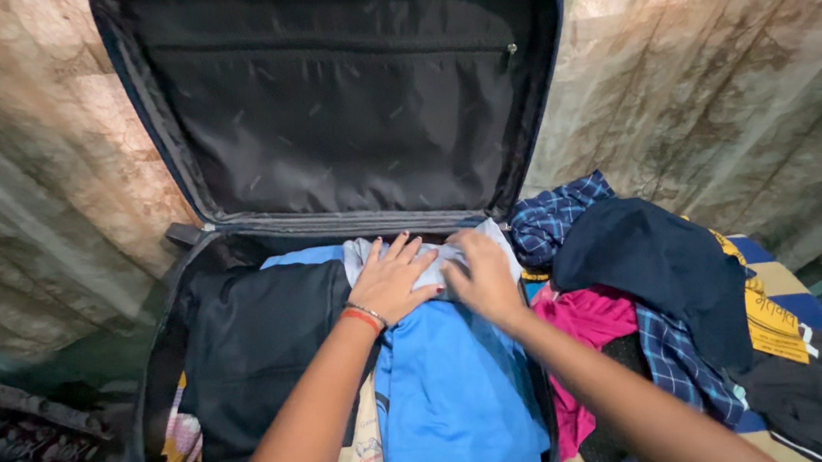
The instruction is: The person folds various clothing items by hand and packs them one by one into an open suitcase.
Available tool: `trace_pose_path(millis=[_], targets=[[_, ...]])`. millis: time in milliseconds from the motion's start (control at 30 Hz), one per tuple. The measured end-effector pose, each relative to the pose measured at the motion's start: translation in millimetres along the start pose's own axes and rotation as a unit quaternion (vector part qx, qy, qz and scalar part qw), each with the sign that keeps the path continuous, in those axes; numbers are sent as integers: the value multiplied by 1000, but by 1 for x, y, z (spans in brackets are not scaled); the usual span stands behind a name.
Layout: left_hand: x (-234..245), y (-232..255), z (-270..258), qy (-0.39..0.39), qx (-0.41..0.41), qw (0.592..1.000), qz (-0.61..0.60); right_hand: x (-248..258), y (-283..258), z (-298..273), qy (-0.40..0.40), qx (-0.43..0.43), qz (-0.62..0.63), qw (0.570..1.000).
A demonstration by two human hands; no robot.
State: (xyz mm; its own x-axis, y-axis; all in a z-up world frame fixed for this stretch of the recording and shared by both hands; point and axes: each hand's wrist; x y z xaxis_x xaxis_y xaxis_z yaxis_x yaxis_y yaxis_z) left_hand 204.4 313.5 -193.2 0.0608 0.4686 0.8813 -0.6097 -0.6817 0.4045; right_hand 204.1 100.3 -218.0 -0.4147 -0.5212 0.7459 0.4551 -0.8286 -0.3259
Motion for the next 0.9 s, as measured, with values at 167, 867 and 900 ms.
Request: trace_pose_path(millis=[167, 867, 900], targets=[[-24, -15, 5, -27, 44, 997, 53, -54, 10, -36, -132, -94, -114, 980], [-52, -37, 25, -100, 184, 977, 30, -77, 49, -50, -266, -203, -42, 941], [-49, -34, 24, -101, 176, 979, 26, -68, 44, -52, -243, -178, -50, 952]])
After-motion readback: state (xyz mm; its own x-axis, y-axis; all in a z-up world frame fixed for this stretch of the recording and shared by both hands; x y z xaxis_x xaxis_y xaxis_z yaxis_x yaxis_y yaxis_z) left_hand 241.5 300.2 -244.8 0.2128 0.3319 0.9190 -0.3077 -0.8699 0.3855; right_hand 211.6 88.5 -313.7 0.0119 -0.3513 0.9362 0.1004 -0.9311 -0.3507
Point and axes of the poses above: each hand's wrist, its own z-axis towards the middle knuckle, its own x-axis out of the back of the hand, y = z × x, and after that the axes turned 14 degrees about -z, right-handed
